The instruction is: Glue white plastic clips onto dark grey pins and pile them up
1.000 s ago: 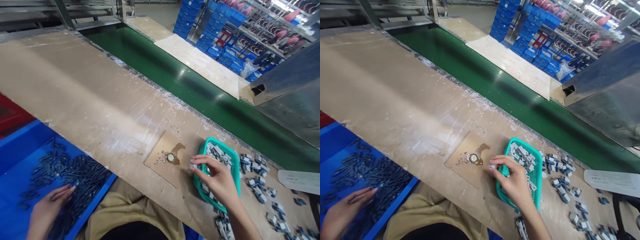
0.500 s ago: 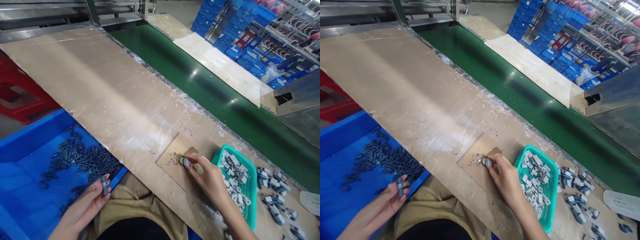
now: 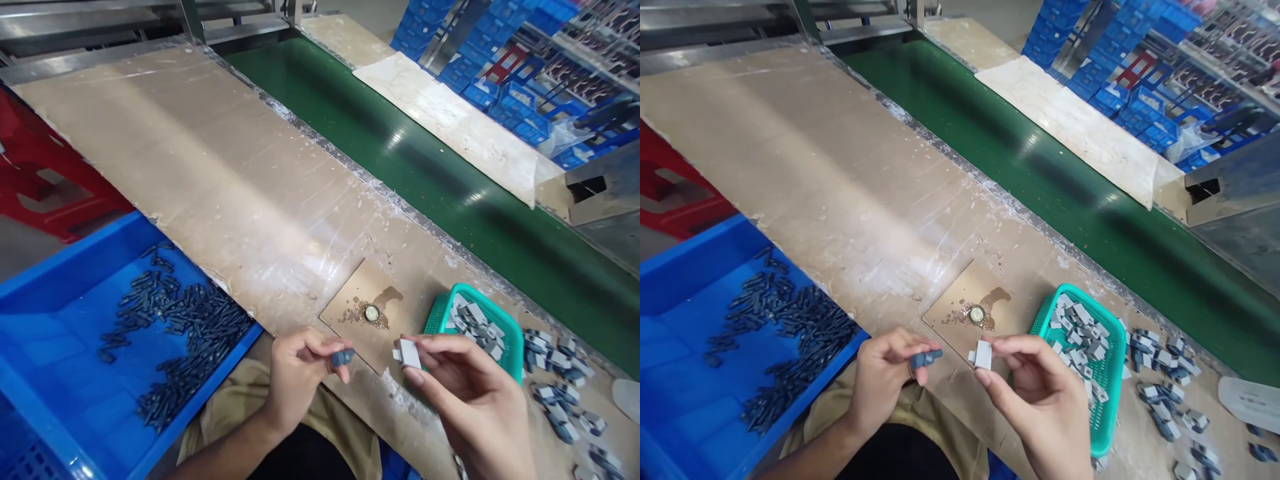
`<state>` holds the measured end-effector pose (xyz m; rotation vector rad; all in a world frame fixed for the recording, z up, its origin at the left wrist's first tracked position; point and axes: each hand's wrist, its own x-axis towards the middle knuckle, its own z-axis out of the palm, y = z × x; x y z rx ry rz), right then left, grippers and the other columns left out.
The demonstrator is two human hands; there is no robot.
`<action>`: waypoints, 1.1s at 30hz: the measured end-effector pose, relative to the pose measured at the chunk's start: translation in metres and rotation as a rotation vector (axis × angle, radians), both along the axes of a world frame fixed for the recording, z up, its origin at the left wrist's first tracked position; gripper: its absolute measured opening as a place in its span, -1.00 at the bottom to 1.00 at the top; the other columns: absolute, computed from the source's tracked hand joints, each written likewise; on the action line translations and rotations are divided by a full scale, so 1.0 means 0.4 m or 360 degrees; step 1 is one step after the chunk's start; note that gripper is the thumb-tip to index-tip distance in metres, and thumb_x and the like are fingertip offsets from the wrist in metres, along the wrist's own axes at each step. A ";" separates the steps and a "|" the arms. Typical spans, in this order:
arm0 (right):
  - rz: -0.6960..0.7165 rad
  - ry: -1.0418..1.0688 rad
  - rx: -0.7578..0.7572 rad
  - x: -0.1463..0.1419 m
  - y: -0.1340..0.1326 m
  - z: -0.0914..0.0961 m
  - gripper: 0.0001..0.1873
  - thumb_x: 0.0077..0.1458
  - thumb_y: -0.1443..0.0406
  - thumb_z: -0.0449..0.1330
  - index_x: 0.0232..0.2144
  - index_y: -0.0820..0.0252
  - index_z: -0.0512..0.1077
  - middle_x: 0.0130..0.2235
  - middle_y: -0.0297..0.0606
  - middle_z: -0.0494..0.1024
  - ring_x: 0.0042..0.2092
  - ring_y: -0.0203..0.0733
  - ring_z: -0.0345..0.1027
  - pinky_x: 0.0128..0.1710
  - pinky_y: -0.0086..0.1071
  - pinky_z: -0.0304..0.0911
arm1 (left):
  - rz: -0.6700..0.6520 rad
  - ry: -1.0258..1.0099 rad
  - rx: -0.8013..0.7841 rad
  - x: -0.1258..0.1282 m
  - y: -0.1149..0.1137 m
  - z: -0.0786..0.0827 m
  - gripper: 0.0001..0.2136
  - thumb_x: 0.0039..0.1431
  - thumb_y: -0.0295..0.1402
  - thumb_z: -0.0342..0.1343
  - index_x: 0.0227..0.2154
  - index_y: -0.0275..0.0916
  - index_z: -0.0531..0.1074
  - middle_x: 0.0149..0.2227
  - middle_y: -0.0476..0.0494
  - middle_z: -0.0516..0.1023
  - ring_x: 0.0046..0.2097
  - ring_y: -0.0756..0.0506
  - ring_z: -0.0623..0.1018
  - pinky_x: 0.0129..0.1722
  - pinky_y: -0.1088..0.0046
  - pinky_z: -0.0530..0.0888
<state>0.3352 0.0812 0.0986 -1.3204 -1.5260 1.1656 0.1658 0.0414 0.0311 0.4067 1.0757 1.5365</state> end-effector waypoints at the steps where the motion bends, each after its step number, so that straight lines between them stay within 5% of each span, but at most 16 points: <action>1: -0.0001 0.0059 -0.0034 -0.008 -0.009 0.006 -0.76 -0.09 0.41 0.35 -0.32 0.11 0.46 -0.29 -0.23 0.59 -0.22 -0.15 0.53 -0.24 -0.44 0.47 | 0.0066 0.0184 0.0169 0.011 0.000 0.005 -0.82 -0.11 -0.51 0.33 -0.63 -0.25 0.43 -0.60 0.00 0.51 -0.33 -0.08 0.61 -0.29 0.46 0.60; 5: 0.0029 0.0103 -0.0019 -0.029 -0.029 0.015 -0.79 -0.12 0.43 0.36 -0.40 0.15 0.44 -0.37 -0.22 0.55 -0.23 -0.13 0.53 -0.28 -0.44 0.47 | 0.0293 0.0721 0.0687 0.034 -0.003 0.011 -0.75 -0.06 -0.71 0.20 -0.56 -0.18 0.45 -0.44 0.08 0.57 -0.28 -0.06 0.61 -0.28 0.37 0.64; 9: 0.0079 0.0080 -0.0058 -0.037 -0.035 0.020 -0.77 -0.13 0.44 0.36 -0.42 0.14 0.41 -0.36 -0.25 0.56 -0.30 -0.19 0.53 -0.31 -0.46 0.47 | 0.0348 0.0968 0.0900 0.041 -0.002 0.006 -0.79 -0.06 -0.65 0.24 -0.51 -0.17 0.49 -0.39 0.04 0.60 -0.29 -0.06 0.61 -0.23 0.37 0.66; 18: 0.0086 0.0081 -0.0096 -0.033 -0.043 0.029 -0.75 -0.12 0.43 0.37 -0.37 0.12 0.42 -0.33 -0.29 0.58 -0.21 -0.20 0.52 -0.20 -0.48 0.44 | 0.0000 0.1261 0.1352 -0.022 0.025 0.036 -0.80 -0.04 -0.67 0.20 -0.36 -0.29 0.53 -0.34 -0.13 0.61 -0.20 -0.10 0.61 -0.13 0.38 0.63; 22: 0.0090 -0.0028 0.0096 -0.026 -0.037 0.029 -0.73 -0.10 0.46 0.34 -0.34 0.09 0.43 -0.31 -0.29 0.57 -0.19 -0.19 0.51 -0.19 -0.44 0.45 | -0.0107 0.0849 0.0887 -0.010 0.040 0.062 -0.81 -0.09 -0.68 0.23 -0.54 -0.24 0.50 -0.43 -0.04 0.59 -0.29 -0.08 0.61 -0.28 0.46 0.62; 26: 0.0182 -0.0152 0.0239 -0.016 -0.033 0.036 -0.73 -0.05 0.46 0.31 -0.29 0.05 0.43 -0.31 -0.33 0.56 -0.17 -0.21 0.49 -0.19 -0.44 0.44 | -0.0502 -0.0103 0.0090 0.013 0.044 0.084 -0.73 -0.17 -0.55 0.34 -0.68 -0.29 0.31 -0.63 0.02 0.49 -0.53 0.00 0.55 -0.46 0.60 0.53; 29: 0.0243 -0.0223 0.0260 -0.004 -0.030 0.046 -0.73 -0.03 0.46 0.31 -0.28 0.07 0.41 -0.30 -0.30 0.56 -0.15 -0.17 0.48 -0.20 -0.41 0.45 | -0.0686 -0.0548 -0.0135 0.016 0.047 0.088 -0.68 -0.19 -0.52 0.37 -0.65 -0.31 0.25 -0.68 0.02 0.46 -0.59 0.06 0.49 -0.48 0.68 0.47; 33: 0.0394 -0.0297 0.0321 0.010 -0.020 0.053 -0.71 0.01 0.50 0.26 -0.23 0.12 0.39 -0.24 -0.23 0.55 -0.10 -0.16 0.46 -0.17 -0.41 0.43 | -0.0818 -0.0742 -0.0415 0.005 0.055 0.089 -0.57 -0.47 -0.48 0.48 -0.61 -0.36 0.27 -0.61 -0.01 0.49 -0.54 0.04 0.51 -0.51 0.65 0.50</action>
